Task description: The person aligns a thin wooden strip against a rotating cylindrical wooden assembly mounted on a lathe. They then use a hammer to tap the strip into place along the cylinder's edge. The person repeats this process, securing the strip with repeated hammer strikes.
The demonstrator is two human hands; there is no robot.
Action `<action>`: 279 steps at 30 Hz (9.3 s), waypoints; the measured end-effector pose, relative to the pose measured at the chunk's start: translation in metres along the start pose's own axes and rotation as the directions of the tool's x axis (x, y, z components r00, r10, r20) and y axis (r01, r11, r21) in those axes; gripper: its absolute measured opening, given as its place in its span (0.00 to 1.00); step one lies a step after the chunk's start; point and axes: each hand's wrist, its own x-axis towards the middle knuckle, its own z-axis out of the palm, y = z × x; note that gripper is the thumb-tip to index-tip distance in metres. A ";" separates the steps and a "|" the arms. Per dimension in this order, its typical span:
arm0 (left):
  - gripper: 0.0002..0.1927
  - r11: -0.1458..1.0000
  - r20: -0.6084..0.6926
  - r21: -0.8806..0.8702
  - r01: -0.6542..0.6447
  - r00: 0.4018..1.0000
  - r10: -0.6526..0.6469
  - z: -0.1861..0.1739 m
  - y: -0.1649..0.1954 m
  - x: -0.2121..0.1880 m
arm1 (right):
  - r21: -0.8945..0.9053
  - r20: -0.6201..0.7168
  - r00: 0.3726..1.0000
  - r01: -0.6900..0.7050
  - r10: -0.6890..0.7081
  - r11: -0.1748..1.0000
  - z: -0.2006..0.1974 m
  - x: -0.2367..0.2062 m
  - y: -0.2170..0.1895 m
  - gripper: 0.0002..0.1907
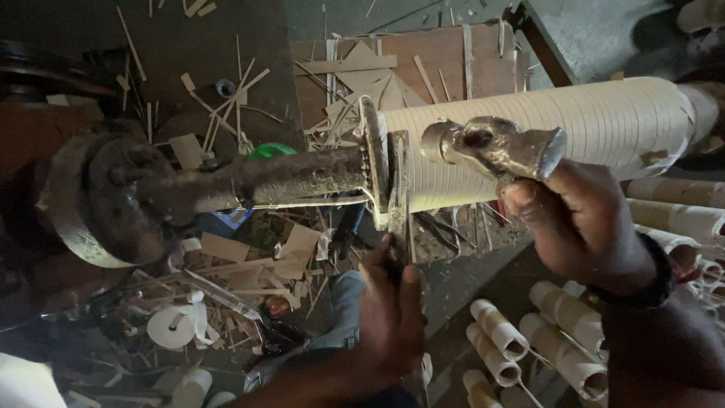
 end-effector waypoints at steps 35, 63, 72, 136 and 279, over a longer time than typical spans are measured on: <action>0.14 0.907 0.045 -0.257 0.333 0.942 -0.332 0.000 0.026 -0.003 | 0.334 -0.043 0.960 -0.248 0.277 0.909 0.047 -0.042 0.025 0.07; 0.11 0.780 0.010 -0.526 0.338 0.920 -0.392 0.014 0.006 -0.014 | 0.116 -0.116 0.993 0.026 -0.012 0.993 0.050 -0.034 0.018 0.10; 0.09 0.712 0.037 -0.626 0.316 0.925 -0.378 0.016 -0.004 -0.018 | -0.105 -0.050 0.990 -0.136 0.131 0.985 0.046 -0.039 0.005 0.08; 0.20 0.979 0.163 -0.052 0.197 0.969 -0.186 -0.043 -0.025 -0.023 | -0.130 -0.256 0.953 -0.200 0.162 0.971 0.054 -0.061 -0.002 0.11; 0.15 0.950 0.658 -0.113 0.290 0.738 -0.147 -0.040 -0.140 -0.062 | 0.607 -0.217 0.761 -0.385 0.611 0.695 0.287 -0.293 0.023 0.13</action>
